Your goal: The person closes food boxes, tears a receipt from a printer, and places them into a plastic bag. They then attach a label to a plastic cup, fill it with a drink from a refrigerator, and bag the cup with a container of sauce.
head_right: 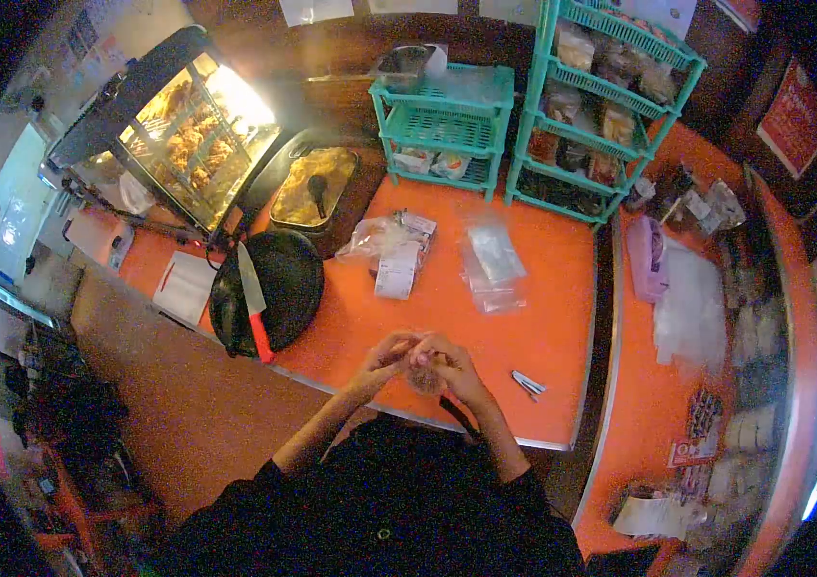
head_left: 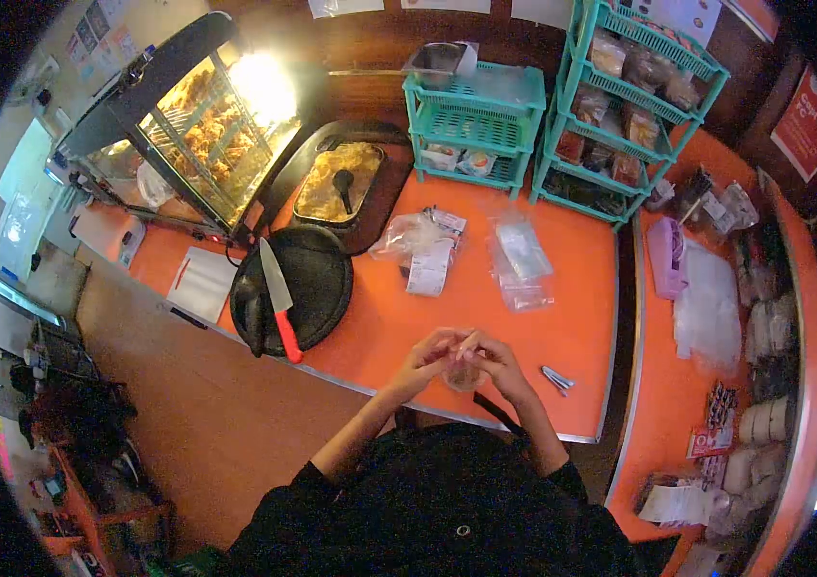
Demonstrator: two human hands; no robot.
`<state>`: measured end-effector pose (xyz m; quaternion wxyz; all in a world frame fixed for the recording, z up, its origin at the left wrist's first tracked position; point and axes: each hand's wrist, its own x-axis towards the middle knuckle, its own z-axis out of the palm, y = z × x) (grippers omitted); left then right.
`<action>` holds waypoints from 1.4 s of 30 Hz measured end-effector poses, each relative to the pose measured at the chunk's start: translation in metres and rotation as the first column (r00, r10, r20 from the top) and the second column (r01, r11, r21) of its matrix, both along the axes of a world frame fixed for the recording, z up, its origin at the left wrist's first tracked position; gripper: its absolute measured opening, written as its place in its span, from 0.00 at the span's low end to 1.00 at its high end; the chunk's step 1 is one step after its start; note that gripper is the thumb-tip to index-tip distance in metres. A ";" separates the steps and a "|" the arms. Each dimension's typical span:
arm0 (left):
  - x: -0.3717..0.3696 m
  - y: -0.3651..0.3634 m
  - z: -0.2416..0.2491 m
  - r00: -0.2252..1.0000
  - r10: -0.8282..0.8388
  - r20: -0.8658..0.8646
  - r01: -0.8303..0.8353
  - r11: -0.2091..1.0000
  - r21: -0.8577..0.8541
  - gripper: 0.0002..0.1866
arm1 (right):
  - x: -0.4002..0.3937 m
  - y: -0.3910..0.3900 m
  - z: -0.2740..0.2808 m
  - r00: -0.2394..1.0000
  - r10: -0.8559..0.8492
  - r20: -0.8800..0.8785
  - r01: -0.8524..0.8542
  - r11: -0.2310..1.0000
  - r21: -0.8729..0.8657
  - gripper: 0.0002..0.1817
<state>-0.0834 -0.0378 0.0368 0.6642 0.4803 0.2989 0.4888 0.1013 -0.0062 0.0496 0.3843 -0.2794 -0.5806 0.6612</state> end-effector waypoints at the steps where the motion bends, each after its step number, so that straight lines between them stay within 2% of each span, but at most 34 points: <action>1: 0.000 0.000 -0.002 1.000 0.000 0.000 0.000 1.000 0.000 0.22 | 0.001 0.000 0.001 0.996 0.055 0.071 -0.054 0.998 -0.020 0.06; 3: -0.001 0.002 -0.011 0.999 -0.036 -0.011 0.035 0.994 -0.108 0.22 | -0.001 -0.001 0.003 0.998 0.000 0.067 0.000 1.000 0.002 0.05; 5: -0.004 0.005 -0.018 0.999 -0.046 0.001 0.046 0.995 -0.087 0.22 | -0.001 0.001 0.008 0.997 -0.054 0.063 0.052 0.998 0.028 0.05; 7: -0.004 0.005 -0.013 0.998 -0.056 0.015 0.057 0.996 -0.073 0.22 | 0.001 0.001 0.011 1.000 -0.013 0.016 0.013 1.000 -0.019 0.04; 10: -0.002 0.004 -0.011 0.999 -0.037 -0.021 0.035 0.994 -0.102 0.21 | 0.005 0.006 0.005 0.995 0.078 0.061 -0.076 0.997 -0.026 0.05; 14: -0.009 0.010 -0.022 0.999 -0.052 0.014 0.053 0.990 -0.127 0.21 | 0.002 0.003 -0.003 0.993 0.107 0.040 -0.104 0.991 -0.081 0.07; 16: -0.009 0.007 -0.016 0.997 -0.069 0.027 0.073 0.983 -0.167 0.21 | -0.012 -0.004 -0.005 0.972 -0.220 -0.075 0.191 0.940 -0.281 0.05; 17: -0.005 0.002 -0.014 0.974 0.026 -0.224 -0.008 0.997 0.081 0.20 | -0.017 -0.005 -0.010 0.973 -0.222 -0.071 0.193 0.939 -0.286 0.05; 18: -0.001 0.000 -0.009 0.885 0.179 -0.429 -0.026 0.940 0.340 0.19 | -0.024 -0.002 -0.013 0.936 -0.349 0.049 0.353 0.921 -0.164 0.05; 19: 0.001 -0.002 -0.009 0.886 0.180 -0.428 -0.026 0.939 0.342 0.19 | -0.028 0.002 -0.015 0.865 -0.480 0.145 0.488 0.873 -0.021 0.05; 20: 0.002 -0.006 -0.009 0.795 0.292 -0.531 -0.012 0.883 0.469 0.18 | -0.029 0.003 -0.015 0.865 -0.481 0.144 0.489 0.872 -0.021 0.05; 21: 0.004 -0.010 -0.007 0.686 0.407 -0.603 0.027 0.815 0.579 0.18 | -0.029 0.002 -0.010 0.760 -0.487 0.430 0.515 0.855 0.060 0.04; 22: 0.005 -0.011 -0.004 0.689 0.403 -0.602 0.029 0.816 0.578 0.18 | -0.029 0.003 -0.010 0.672 -0.484 0.561 0.521 0.847 0.106 0.04; 23: 0.006 -0.013 -0.002 0.637 0.445 -0.630 0.018 0.808 0.589 0.18 | -0.028 0.003 -0.011 0.570 -0.465 0.677 0.517 0.844 0.145 0.04; 24: 0.008 -0.015 0.000 0.581 0.484 -0.654 0.009 0.800 0.600 0.18 | -0.027 0.003 -0.020 0.621 -0.466 0.630 0.448 0.871 0.202 0.05; 25: 0.008 -0.015 -0.005 0.584 0.480 -0.655 0.008 0.803 0.596 0.18 | -0.026 0.003 -0.027 0.672 -0.458 0.582 0.377 0.888 0.262 0.08; 26: 0.006 -0.012 -0.013 0.636 0.454 -0.624 -0.042 0.828 0.560 0.20 | -0.024 0.003 -0.034 0.671 -0.455 0.586 0.376 0.890 0.259 0.08; 27: 0.005 -0.011 -0.014 0.684 0.429 -0.590 -0.087 0.851 0.518 0.22 | -0.022 0.001 -0.036 0.709 -0.392 0.587 0.291 0.920 0.263 0.08; 28: 0.005 -0.011 -0.015 0.685 0.424 -0.593 -0.087 0.855 0.511 0.22 | -0.020 -0.002 -0.038 0.741 -0.325 0.588 0.204 0.943 0.264 0.09; 29: 0.005 -0.008 -0.017 0.707 0.417 -0.571 -0.134 0.872 0.471 0.21 | -0.016 -0.003 -0.040 0.740 -0.322 0.591 0.204 0.944 0.258 0.09; 31: 0.006 -0.006 -0.011 0.731 0.407 -0.548 -0.177 0.888 0.424 0.20 | -0.012 -0.004 -0.032 0.752 -0.133 0.646 0.131 0.990 0.052 0.12; 32: 0.005 -0.006 -0.008 0.739 0.413 -0.532 -0.201 0.889 0.411 0.17 | -0.010 -0.007 -0.032 0.750 -0.132 0.648 0.132 0.990 0.048 0.12; 34: 0.006 -0.005 -0.003 0.746 0.418 -0.518 -0.224 0.890 0.396 0.15 | -0.009 -0.011 -0.029 0.938 -0.156 0.310 0.167 0.986 -0.010 0.13; 35: 0.006 -0.006 -0.002 0.750 0.416 -0.515 -0.210 0.887 0.411 0.13 | -0.007 -0.013 -0.026 0.937 -0.160 0.309 0.173 0.985 -0.015 0.13; 36: 0.006 -0.007 -0.002 0.754 0.413 -0.512 -0.197 0.884 0.423 0.11 | -0.005 -0.014 -0.017 0.947 -0.083 0.311 0.149 0.969 -0.195 0.11; 37: 0.004 -0.005 -0.003 0.756 0.406 -0.514 -0.192 0.888 0.419 0.11 | -0.003 -0.014 -0.010 0.955 -0.008 0.297 0.122 0.922 -0.367 0.10; 38: 0.001 -0.002 -0.005 0.721 0.465 -0.514 -0.179 0.841 0.511 0.09 | -0.005 -0.015 -0.005 0.955 -0.013 0.295 0.127 0.920 -0.370 0.10; 39: -0.003 0.001 -0.008 0.686 0.522 -0.506 -0.157 0.786 0.598 0.07 | -0.008 -0.016 -0.001 0.990 -0.061 0.126 0.122 0.819 -0.561 0.10; 40: -0.005 0.002 -0.011 0.689 0.515 -0.511 -0.149 0.790 0.595 0.07 | -0.010 -0.019 0.000 0.989 -0.142 -0.034 0.073 0.685 -0.725 0.11; 41: -0.006 0.004 -0.014 0.681 0.550 -0.484 -0.114 0.732 0.672 0.06 | -0.009 -0.021 -0.009 0.988 -0.147 -0.037 0.075 0.683 -0.726 0.11; 42: -0.007 0.007 -0.014 0.673 0.587 -0.450 -0.080 0.662 0.745 0.05 | -0.009 -0.019 -0.015 0.974 -0.151 -0.168 -0.033 0.639 -0.768 0.11</action>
